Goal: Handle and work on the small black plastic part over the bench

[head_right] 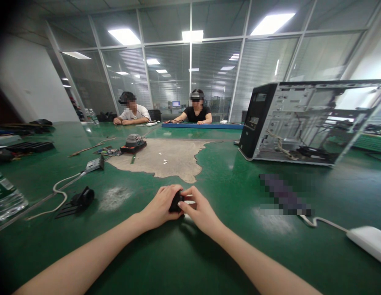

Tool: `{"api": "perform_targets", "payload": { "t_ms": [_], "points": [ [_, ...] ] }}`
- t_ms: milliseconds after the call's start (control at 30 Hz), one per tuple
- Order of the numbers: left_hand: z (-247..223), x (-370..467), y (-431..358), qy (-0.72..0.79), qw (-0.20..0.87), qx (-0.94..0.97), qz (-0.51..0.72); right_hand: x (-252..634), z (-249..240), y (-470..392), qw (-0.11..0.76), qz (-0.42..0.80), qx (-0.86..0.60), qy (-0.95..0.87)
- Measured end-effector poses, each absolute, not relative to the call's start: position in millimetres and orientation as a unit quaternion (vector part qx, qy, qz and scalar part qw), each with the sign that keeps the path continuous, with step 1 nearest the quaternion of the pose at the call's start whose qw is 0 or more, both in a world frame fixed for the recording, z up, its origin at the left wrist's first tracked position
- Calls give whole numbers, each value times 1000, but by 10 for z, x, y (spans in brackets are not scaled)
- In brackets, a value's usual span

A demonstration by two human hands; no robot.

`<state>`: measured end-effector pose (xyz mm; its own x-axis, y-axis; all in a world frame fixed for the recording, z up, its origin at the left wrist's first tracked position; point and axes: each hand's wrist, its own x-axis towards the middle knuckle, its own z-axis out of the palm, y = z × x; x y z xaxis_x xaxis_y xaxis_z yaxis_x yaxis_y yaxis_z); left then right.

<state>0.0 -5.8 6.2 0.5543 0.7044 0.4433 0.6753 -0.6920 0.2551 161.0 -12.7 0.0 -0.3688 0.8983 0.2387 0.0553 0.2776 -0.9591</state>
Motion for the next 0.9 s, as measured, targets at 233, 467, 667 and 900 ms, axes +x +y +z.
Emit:
{"api": "perform_targets", "payload": {
  "t_ms": [233,467,667,900],
  "points": [
    [69,-8,-68,397,33,880,260,1637,6,-124,409,484,-348,-691],
    [73,-6,-70,393,31,880,263,1616,-13,-112,442,472,-346,-680],
    [72,-10,-66,394,29,881,259,1622,-6,-83,409,496,-371,-671],
    [84,-13,-74,391,26,884,257,1635,26,-151,420,481,-338,-691]
  ]
}}
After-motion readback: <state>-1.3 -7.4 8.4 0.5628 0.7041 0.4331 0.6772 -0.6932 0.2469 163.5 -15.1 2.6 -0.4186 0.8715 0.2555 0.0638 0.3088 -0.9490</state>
